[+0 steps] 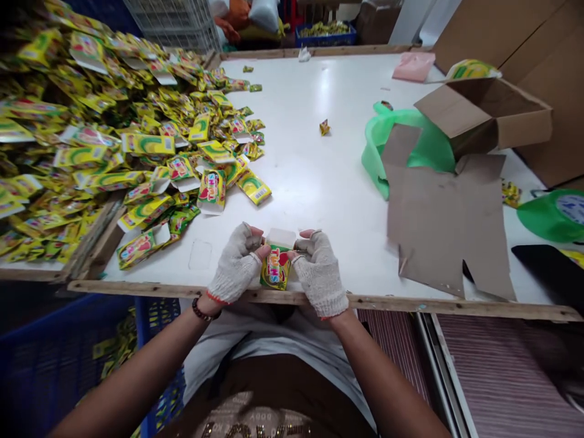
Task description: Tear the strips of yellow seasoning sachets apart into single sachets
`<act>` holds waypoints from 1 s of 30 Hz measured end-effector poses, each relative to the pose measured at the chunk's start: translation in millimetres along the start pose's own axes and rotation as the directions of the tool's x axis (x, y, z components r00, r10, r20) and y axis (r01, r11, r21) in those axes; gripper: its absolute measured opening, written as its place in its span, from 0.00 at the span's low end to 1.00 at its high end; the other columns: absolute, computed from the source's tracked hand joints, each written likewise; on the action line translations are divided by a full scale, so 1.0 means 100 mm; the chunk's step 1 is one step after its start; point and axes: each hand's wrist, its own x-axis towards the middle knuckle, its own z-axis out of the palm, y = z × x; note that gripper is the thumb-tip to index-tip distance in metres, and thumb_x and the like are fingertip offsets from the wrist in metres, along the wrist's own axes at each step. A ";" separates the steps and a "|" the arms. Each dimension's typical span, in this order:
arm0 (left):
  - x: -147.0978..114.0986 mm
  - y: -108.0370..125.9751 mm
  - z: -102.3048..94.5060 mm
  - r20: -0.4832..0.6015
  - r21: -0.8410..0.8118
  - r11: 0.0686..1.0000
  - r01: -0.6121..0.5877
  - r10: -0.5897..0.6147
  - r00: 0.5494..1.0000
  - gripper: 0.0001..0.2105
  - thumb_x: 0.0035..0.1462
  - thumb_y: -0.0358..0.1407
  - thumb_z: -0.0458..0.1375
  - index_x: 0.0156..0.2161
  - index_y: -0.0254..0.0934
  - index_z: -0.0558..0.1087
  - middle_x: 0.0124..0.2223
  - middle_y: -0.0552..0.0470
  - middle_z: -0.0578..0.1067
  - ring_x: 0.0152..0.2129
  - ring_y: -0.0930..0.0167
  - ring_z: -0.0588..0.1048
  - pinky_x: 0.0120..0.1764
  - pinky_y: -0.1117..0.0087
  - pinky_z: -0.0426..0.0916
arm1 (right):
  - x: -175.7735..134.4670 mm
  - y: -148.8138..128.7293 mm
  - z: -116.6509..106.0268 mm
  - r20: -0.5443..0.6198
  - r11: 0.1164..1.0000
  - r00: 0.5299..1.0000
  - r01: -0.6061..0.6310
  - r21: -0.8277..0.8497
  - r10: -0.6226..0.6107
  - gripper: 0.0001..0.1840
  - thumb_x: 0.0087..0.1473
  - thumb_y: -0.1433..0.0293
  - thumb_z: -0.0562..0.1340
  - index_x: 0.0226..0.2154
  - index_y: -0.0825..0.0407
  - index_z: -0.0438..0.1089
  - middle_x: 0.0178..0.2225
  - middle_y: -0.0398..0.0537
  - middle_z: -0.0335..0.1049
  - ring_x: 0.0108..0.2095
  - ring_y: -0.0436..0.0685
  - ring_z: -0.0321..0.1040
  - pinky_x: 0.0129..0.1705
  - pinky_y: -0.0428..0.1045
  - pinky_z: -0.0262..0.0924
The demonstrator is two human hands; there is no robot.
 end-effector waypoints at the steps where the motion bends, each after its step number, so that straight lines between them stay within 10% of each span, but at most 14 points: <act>1: 0.00 0.01 -0.02 0.020 0.046 0.999 -0.004 0.003 1.000 0.10 0.52 0.33 0.56 0.40 0.35 0.63 0.34 0.53 0.69 0.30 0.74 0.70 0.33 0.74 0.66 | -0.01 0.01 -0.02 0.004 1.000 1.000 0.011 -0.020 -0.011 0.17 0.46 0.69 0.61 0.40 0.51 0.59 0.36 0.48 0.72 0.37 0.55 0.70 0.39 0.51 0.66; 8: 0.09 0.07 -0.21 0.176 0.246 0.965 -0.092 0.049 0.983 0.07 0.53 0.35 0.55 0.30 0.33 0.70 0.28 0.54 0.69 0.28 0.74 0.67 0.32 0.74 0.63 | 0.06 -0.05 -0.04 0.130 0.908 0.989 0.116 -0.402 -0.069 0.08 0.50 0.69 0.58 0.33 0.52 0.71 0.33 0.45 0.73 0.35 0.54 0.69 0.39 0.50 0.64; 14: 0.19 0.01 -0.24 0.165 0.151 0.989 0.007 -0.032 0.986 0.16 0.51 0.33 0.57 0.46 0.34 0.65 0.29 0.55 0.68 0.26 0.75 0.67 0.29 0.75 0.64 | 0.23 -0.04 0.01 0.132 0.961 0.991 0.041 -0.275 -0.005 0.18 0.48 0.70 0.59 0.44 0.53 0.64 0.33 0.46 0.71 0.33 0.53 0.68 0.33 0.47 0.65; 20: 0.23 0.10 -0.25 0.247 0.248 0.965 -0.087 0.024 0.969 0.08 0.54 0.35 0.54 0.32 0.32 0.72 0.30 0.52 0.72 0.30 0.73 0.69 0.34 0.72 0.64 | 0.24 -0.12 -0.01 0.208 0.870 0.977 0.146 -0.472 -0.051 0.07 0.51 0.69 0.57 0.30 0.52 0.71 0.29 0.43 0.71 0.32 0.51 0.66 0.36 0.46 0.61; 30: 0.30 0.15 -0.23 0.257 0.072 0.987 0.143 -0.157 0.954 0.08 0.50 0.36 0.57 0.29 0.31 0.72 0.26 0.53 0.70 0.23 0.75 0.67 0.27 0.74 0.63 | 0.27 -0.16 -0.05 0.161 0.883 0.986 0.050 -0.466 0.030 0.09 0.48 0.68 0.58 0.31 0.54 0.72 0.26 0.43 0.71 0.27 0.51 0.66 0.28 0.46 0.61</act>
